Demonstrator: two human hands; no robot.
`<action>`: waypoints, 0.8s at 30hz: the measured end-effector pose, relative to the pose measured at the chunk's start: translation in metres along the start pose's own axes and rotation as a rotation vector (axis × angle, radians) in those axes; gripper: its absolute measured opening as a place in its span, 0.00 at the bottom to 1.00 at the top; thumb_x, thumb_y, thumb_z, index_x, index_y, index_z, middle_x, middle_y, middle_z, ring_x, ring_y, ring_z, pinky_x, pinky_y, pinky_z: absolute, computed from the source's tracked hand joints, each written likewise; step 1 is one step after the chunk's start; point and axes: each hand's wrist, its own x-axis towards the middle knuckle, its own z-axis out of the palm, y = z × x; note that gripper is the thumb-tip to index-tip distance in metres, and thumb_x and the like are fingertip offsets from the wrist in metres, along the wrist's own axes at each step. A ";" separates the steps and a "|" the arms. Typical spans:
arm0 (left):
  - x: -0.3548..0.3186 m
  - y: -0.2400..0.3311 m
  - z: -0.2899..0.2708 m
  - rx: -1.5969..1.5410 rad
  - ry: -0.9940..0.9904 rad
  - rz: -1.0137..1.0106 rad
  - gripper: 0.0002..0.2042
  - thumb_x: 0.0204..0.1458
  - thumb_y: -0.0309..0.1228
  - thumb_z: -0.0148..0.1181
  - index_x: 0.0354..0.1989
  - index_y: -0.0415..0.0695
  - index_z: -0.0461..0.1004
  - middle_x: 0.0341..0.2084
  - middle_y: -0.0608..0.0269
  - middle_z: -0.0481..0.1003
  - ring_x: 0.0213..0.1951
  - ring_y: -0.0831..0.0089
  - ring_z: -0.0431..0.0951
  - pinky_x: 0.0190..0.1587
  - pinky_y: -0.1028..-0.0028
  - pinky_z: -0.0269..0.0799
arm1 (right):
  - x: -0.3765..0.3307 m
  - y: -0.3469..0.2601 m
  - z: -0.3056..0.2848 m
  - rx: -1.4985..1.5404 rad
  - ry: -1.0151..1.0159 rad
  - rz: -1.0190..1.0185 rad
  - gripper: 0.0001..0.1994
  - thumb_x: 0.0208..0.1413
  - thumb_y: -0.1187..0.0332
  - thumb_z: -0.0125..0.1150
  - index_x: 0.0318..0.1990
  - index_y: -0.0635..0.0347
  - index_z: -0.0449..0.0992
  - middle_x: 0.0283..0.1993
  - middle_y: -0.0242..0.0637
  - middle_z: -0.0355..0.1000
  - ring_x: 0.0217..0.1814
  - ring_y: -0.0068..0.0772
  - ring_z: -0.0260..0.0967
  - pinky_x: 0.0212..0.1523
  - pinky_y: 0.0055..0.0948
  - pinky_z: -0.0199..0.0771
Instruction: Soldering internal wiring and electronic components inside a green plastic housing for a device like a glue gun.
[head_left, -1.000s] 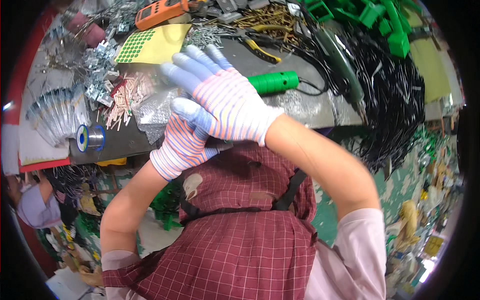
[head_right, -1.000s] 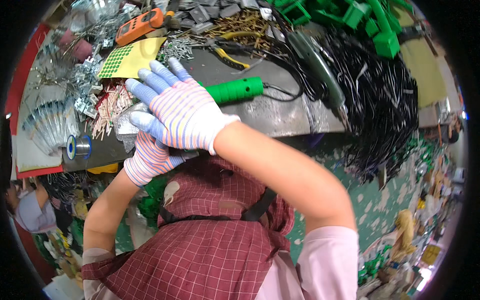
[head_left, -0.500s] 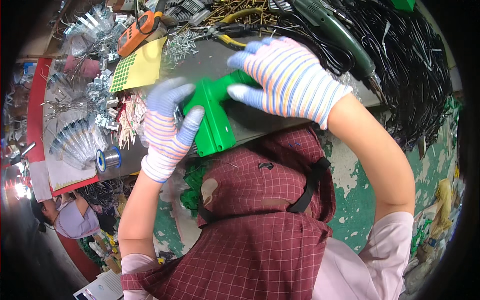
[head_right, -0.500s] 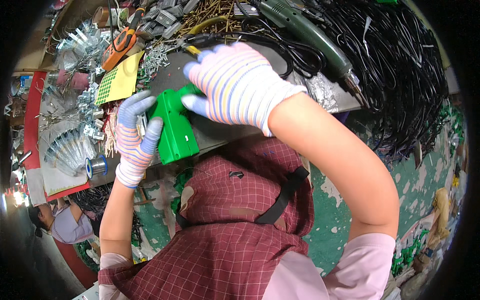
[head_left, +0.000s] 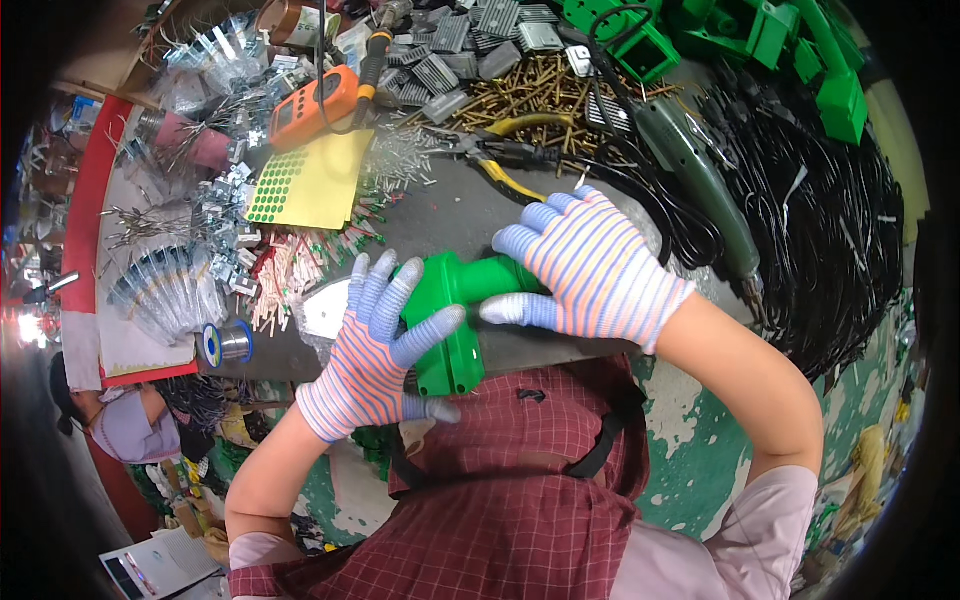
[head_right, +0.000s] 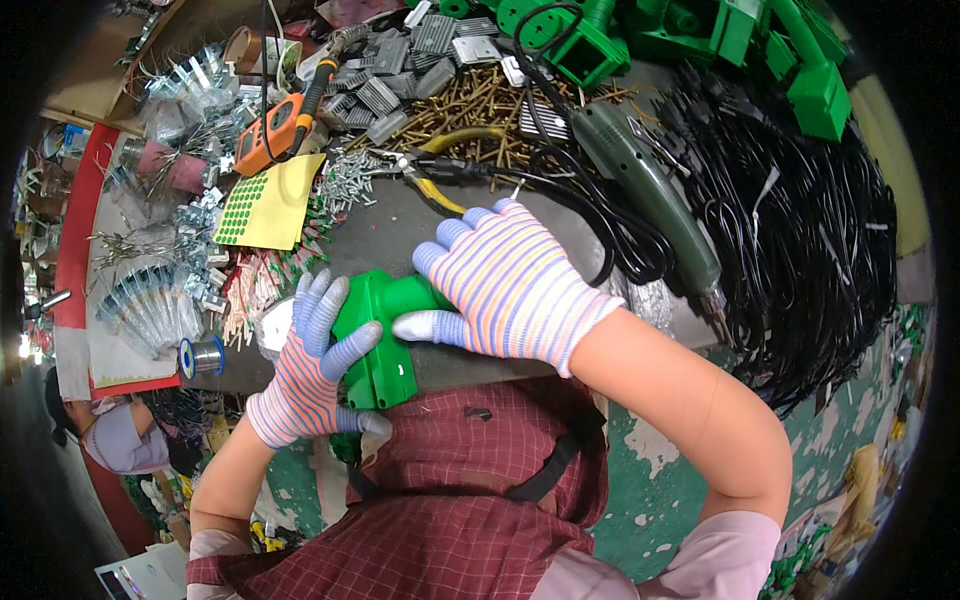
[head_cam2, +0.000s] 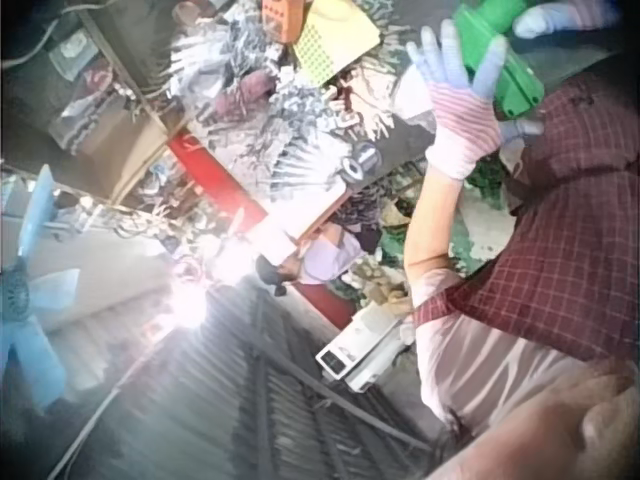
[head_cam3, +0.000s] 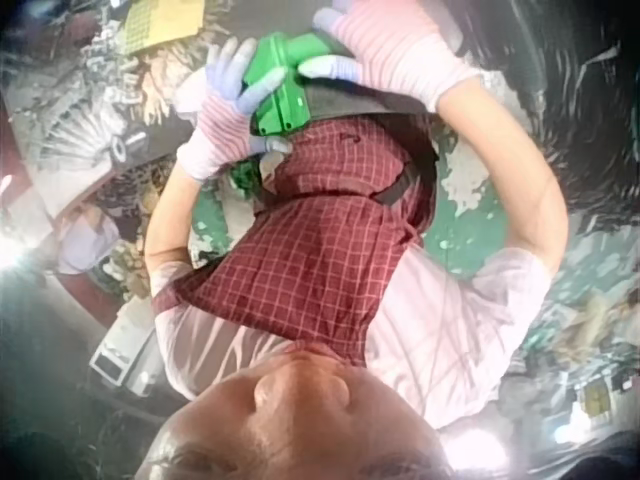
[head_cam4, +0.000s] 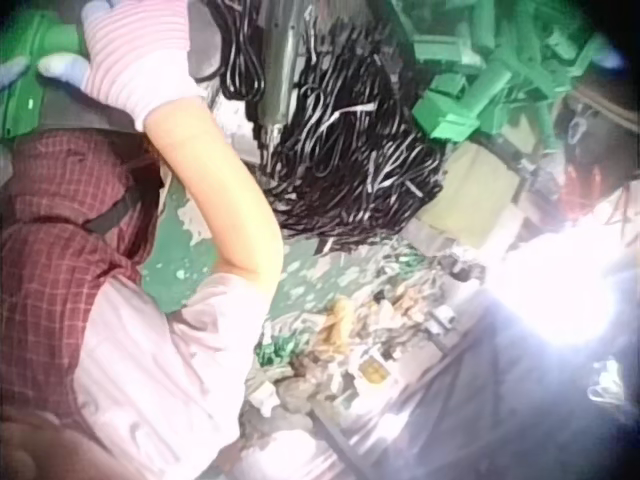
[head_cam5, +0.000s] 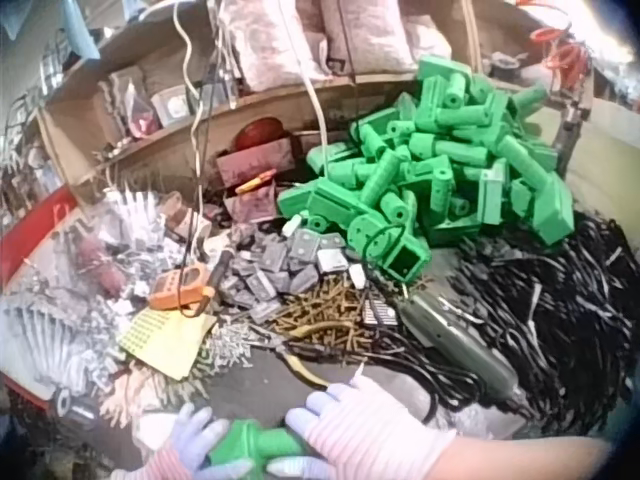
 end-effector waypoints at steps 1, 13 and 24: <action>-0.002 -0.001 0.001 0.008 0.033 -0.012 0.49 0.30 0.72 0.65 0.64 0.60 0.66 0.65 0.40 0.55 0.65 0.32 0.55 0.65 0.32 0.44 | 0.007 0.002 -0.007 0.087 -0.005 0.060 0.27 0.54 0.39 0.56 0.33 0.58 0.75 0.32 0.42 0.75 0.36 0.45 0.75 0.39 0.44 0.71; 0.000 -0.001 0.010 -0.135 0.272 -0.073 0.43 0.36 0.61 0.68 0.64 0.58 0.66 0.63 0.40 0.61 0.62 0.39 0.63 0.67 0.37 0.46 | 0.060 0.033 -0.001 -0.036 -0.187 0.397 0.14 0.52 0.57 0.66 0.31 0.60 0.77 0.30 0.44 0.74 0.33 0.44 0.74 0.37 0.40 0.74; 0.003 -0.001 -0.001 -0.400 0.470 -0.145 0.44 0.48 0.57 0.66 0.68 0.43 0.60 0.63 0.46 0.62 0.66 0.47 0.60 0.69 0.50 0.50 | 0.038 -0.024 -0.076 0.660 0.388 0.439 0.07 0.58 0.70 0.58 0.40 0.64 0.71 0.32 0.36 0.65 0.35 0.26 0.62 0.41 0.24 0.65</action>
